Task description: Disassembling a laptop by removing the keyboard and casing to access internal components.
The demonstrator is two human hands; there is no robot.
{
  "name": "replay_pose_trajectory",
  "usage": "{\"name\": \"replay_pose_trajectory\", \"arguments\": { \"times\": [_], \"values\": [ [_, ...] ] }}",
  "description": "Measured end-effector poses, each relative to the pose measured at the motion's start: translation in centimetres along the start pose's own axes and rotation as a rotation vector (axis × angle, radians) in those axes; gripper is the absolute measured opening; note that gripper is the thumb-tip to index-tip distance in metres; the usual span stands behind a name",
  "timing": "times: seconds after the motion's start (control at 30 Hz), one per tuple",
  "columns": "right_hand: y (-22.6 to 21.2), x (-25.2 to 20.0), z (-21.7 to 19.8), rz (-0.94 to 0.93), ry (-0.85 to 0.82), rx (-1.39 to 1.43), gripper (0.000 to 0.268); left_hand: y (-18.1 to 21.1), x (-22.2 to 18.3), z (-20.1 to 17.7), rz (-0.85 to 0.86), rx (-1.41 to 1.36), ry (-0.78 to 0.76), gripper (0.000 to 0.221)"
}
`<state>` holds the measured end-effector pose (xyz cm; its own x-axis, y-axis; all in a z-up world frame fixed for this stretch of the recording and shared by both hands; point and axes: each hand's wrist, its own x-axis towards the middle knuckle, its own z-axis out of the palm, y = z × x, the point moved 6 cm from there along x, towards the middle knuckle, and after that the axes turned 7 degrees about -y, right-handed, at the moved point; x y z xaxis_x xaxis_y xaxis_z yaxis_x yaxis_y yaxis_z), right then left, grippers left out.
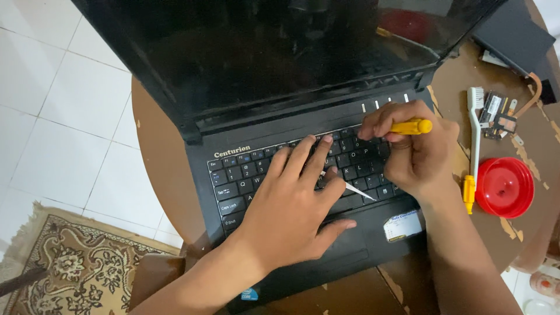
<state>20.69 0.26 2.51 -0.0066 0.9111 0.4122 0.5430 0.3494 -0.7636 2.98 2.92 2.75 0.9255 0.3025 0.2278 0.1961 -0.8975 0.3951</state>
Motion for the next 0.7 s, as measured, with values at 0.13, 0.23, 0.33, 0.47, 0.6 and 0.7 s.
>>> {"name": "replay_pose_trajectory", "arguments": {
  "times": [0.13,0.23,0.33,0.47,0.6,0.7],
  "values": [
    [-0.7,0.2,-0.1,0.047,0.002,-0.1,0.027,-0.1,-0.1,0.1,-0.009,-0.018,-0.008,0.059],
    [-1.1,0.5,-0.1,0.005,-0.017,-0.209,0.028,-0.1,-0.1,0.2,-0.012,-0.034,-0.018,0.06],
    [-1.8,0.8,0.2,-0.084,-0.051,-0.225,0.026,-0.1,-0.1,0.3,-0.008,-0.001,-0.023,0.061],
    [-2.5,1.2,0.6,-0.091,-0.121,-0.177,0.029,0.0,-0.2,0.4,0.003,-0.007,-0.013,0.06],
    [-2.5,1.1,0.6,-0.101,-0.135,-0.254,0.035,0.2,-0.2,0.4,0.011,0.028,0.005,0.058],
    [-2.1,1.6,0.3,-0.055,-0.129,-0.408,0.037,0.3,-0.1,0.2,0.017,0.039,0.013,0.059]
  ]
}}
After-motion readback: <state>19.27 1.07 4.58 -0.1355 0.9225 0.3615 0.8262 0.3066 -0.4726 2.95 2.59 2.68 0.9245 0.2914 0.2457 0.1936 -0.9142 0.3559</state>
